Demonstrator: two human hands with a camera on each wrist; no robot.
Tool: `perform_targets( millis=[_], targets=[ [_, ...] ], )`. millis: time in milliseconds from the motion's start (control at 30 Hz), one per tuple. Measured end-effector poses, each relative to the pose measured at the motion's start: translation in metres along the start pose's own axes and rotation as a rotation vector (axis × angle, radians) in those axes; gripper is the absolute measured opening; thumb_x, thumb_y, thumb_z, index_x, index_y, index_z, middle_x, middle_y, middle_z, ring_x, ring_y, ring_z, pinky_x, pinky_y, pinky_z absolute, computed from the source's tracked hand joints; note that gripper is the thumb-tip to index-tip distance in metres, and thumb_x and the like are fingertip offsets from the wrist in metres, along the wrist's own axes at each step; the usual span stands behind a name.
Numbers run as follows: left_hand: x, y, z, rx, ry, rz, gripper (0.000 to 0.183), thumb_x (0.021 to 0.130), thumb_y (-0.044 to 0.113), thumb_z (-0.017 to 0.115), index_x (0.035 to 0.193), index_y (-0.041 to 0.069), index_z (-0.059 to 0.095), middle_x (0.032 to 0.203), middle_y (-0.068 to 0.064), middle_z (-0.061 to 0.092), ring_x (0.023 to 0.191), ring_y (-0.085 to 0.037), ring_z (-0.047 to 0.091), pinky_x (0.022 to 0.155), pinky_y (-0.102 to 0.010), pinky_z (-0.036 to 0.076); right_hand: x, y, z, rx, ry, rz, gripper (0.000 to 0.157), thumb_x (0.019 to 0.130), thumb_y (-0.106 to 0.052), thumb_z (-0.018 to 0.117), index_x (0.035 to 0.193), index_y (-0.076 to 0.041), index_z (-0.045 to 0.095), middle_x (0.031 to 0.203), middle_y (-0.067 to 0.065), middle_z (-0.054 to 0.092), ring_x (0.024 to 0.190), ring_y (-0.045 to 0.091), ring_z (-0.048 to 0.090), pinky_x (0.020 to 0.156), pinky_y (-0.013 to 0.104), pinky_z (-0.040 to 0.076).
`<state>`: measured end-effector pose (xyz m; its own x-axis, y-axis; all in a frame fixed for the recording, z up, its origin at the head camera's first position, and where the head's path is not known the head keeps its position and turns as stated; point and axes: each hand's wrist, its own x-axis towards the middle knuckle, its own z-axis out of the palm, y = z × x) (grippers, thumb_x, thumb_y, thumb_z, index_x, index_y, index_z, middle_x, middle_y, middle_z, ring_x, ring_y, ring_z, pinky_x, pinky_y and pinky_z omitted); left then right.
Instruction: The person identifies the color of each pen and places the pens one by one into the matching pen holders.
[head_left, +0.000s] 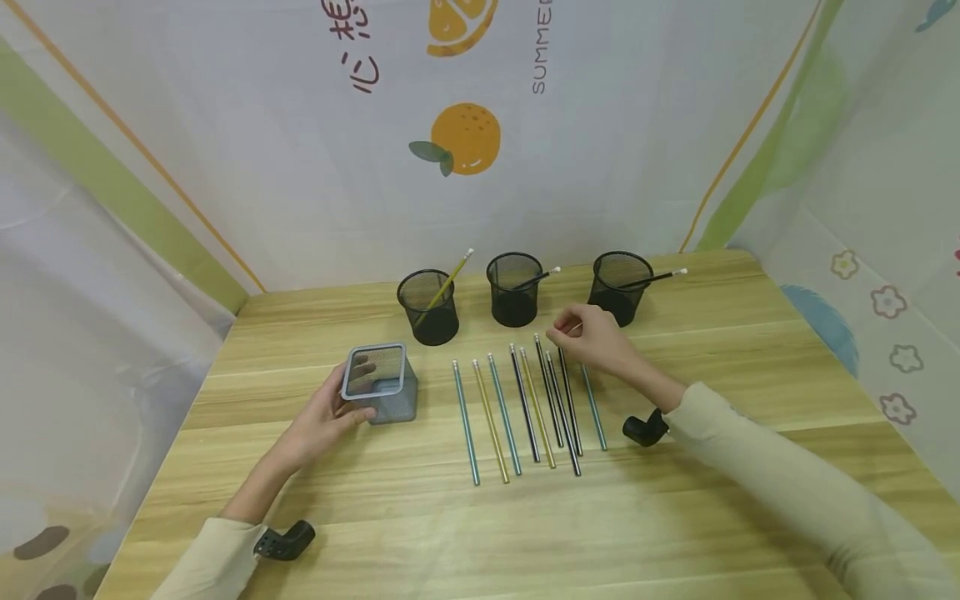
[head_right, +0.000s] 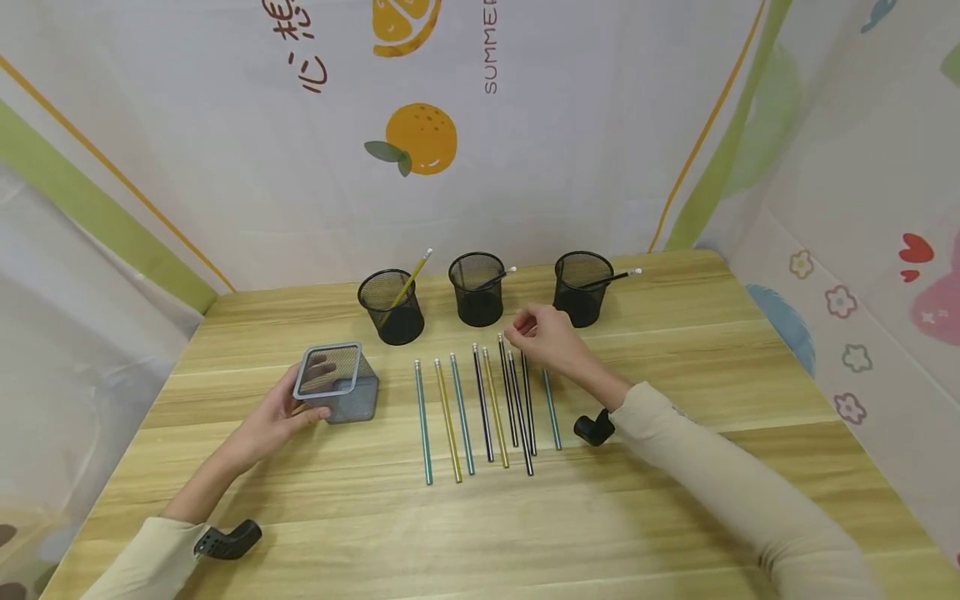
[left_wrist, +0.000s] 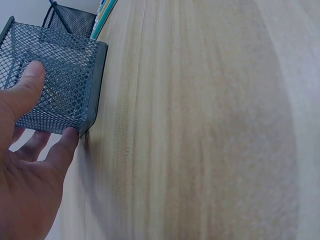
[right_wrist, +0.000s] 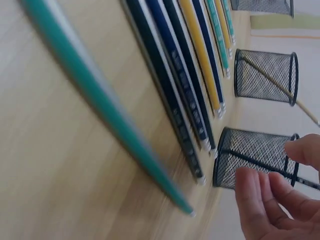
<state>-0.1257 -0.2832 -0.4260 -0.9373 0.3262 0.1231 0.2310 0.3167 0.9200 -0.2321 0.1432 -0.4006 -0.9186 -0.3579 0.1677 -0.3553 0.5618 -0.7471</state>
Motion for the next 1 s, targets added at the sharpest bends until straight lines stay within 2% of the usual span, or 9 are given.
perform_targets(
  millis=[233,367,567,800,1000],
  targets=[
    [0.0,-0.002,0.0,0.007,0.008,-0.002,0.077,0.093,-0.011,0.066,0.157,-0.002,0.024,0.154,-0.03,0.034,0.138,-0.051,0.036,0.107,-0.031,0.043,-0.008,0.011,-0.011,-0.051,-0.026,0.03,0.019,0.095,-0.016,0.071,0.098,0.002,0.067,0.091,0.011,0.069,0.084,0.028,0.07,0.075,0.043,0.06],
    [-0.001,-0.002,0.0,0.01,0.004,-0.003,0.077,0.093,-0.011,0.066,0.157,-0.002,0.023,0.154,-0.031,0.034,0.138,-0.051,0.036,0.108,-0.034,0.043,-0.013,0.017,-0.015,-0.085,-0.043,0.048,0.023,0.094,-0.017,0.073,0.099,0.004,0.066,0.087,0.01,0.067,0.079,0.026,0.067,0.067,0.038,0.057],
    [0.0,-0.001,0.0,0.019,0.002,0.0,0.078,0.094,-0.01,0.066,0.157,-0.003,0.022,0.154,-0.031,0.033,0.138,-0.051,0.036,0.11,-0.045,0.039,-0.02,0.024,-0.021,-0.121,-0.09,0.098,0.028,0.093,-0.018,0.073,0.101,0.007,0.063,0.086,0.011,0.065,0.074,0.022,0.062,0.062,0.033,0.053],
    [-0.001,-0.001,0.0,0.026,0.0,0.003,0.078,0.094,-0.01,0.066,0.157,-0.004,0.021,0.153,-0.032,0.034,0.138,-0.051,0.036,0.11,-0.046,0.039,-0.027,0.026,-0.025,-0.136,-0.132,0.099,0.026,0.094,-0.017,0.072,0.1,0.007,0.063,0.086,0.011,0.065,0.076,0.024,0.061,0.066,0.037,0.054],
    [0.0,-0.002,0.0,0.029,0.003,0.001,0.078,0.094,-0.009,0.066,0.157,-0.004,0.021,0.154,-0.032,0.033,0.138,-0.052,0.035,0.111,-0.052,0.035,-0.03,0.024,-0.026,-0.155,-0.165,0.094,0.023,0.094,-0.016,0.072,0.097,0.005,0.063,0.083,0.009,0.066,0.072,0.02,0.062,0.066,0.038,0.056]
  ],
)
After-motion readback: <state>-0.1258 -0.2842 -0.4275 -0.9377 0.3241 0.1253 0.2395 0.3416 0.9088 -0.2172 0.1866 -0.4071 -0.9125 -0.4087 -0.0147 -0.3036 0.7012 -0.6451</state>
